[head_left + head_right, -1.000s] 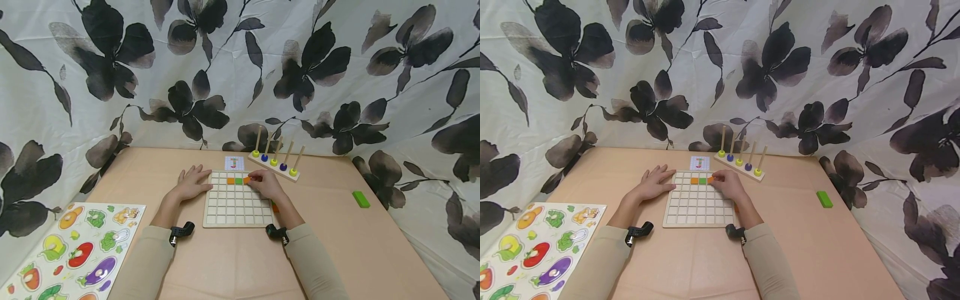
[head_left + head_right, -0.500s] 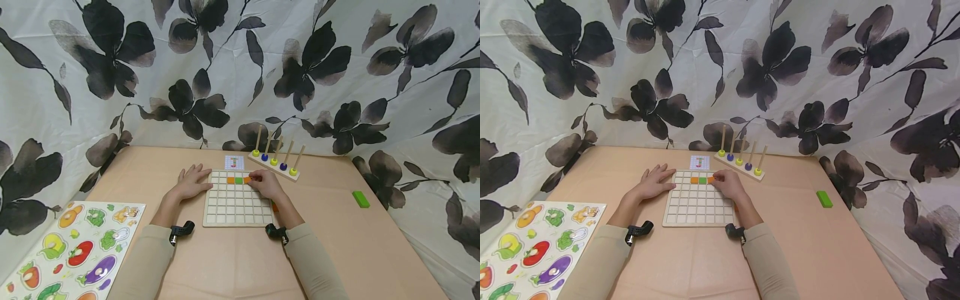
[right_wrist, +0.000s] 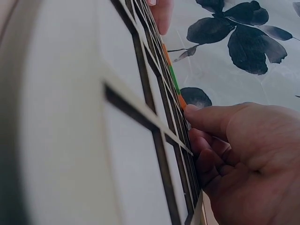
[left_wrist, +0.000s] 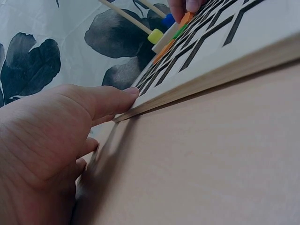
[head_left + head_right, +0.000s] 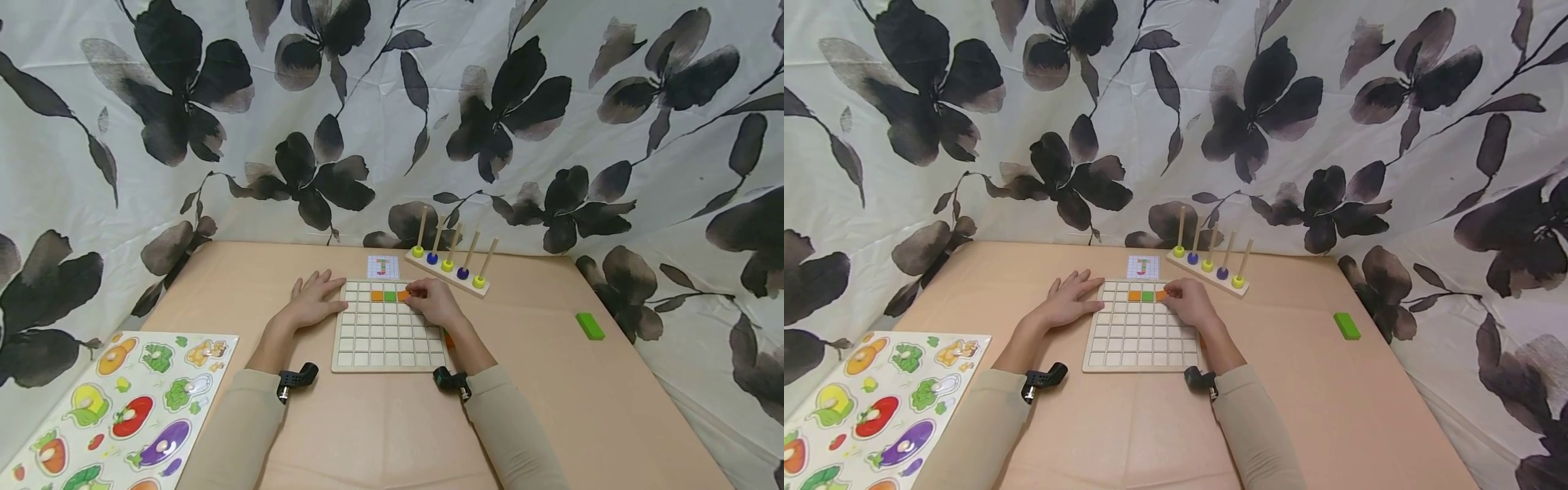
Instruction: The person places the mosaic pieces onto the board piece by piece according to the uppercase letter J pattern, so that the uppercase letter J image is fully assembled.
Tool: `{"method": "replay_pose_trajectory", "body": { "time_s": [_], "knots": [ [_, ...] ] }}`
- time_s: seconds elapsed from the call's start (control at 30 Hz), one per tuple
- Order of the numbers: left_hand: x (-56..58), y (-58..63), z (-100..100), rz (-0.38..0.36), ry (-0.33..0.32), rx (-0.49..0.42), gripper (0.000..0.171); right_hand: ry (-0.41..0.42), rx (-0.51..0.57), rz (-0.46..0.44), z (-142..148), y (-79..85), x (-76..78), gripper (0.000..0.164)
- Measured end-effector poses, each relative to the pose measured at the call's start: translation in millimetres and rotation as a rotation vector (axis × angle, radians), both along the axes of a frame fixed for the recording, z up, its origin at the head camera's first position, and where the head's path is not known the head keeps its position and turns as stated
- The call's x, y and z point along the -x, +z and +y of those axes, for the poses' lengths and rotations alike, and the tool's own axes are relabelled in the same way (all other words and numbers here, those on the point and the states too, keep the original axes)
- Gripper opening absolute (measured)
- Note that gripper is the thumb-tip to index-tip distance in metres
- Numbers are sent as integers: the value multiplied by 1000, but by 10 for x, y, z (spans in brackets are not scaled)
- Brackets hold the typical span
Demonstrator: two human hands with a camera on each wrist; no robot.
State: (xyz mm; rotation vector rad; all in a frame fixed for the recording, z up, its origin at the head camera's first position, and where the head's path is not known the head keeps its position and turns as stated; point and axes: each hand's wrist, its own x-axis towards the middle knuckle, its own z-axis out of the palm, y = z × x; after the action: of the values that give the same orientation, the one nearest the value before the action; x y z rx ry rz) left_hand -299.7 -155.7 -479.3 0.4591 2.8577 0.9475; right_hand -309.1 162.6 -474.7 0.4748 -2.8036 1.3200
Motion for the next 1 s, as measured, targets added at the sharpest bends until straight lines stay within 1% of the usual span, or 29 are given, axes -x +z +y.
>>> {"method": "replay_pose_trajectory", "body": {
  "time_s": [0.23,0.53,0.67,0.8,0.9,1.0],
  "knots": [
    [-5,7,1,-4,2,-3,70,7,-28,1,-15,11,-1,30],
    [0,10,0,-10,4,-8,70,4,-21,-14,-22,30,-15,31],
    [7,7,3,-10,2,-3,70,21,18,-22,-28,84,-45,31],
    [4,5,5,-4,1,1,69,60,60,-18,-15,159,-78,33],
    [-2,4,6,3,1,1,69,82,73,-23,9,227,-95,34],
    [-6,1,5,5,3,5,69,84,75,-30,47,295,-101,35]
  ]
}}
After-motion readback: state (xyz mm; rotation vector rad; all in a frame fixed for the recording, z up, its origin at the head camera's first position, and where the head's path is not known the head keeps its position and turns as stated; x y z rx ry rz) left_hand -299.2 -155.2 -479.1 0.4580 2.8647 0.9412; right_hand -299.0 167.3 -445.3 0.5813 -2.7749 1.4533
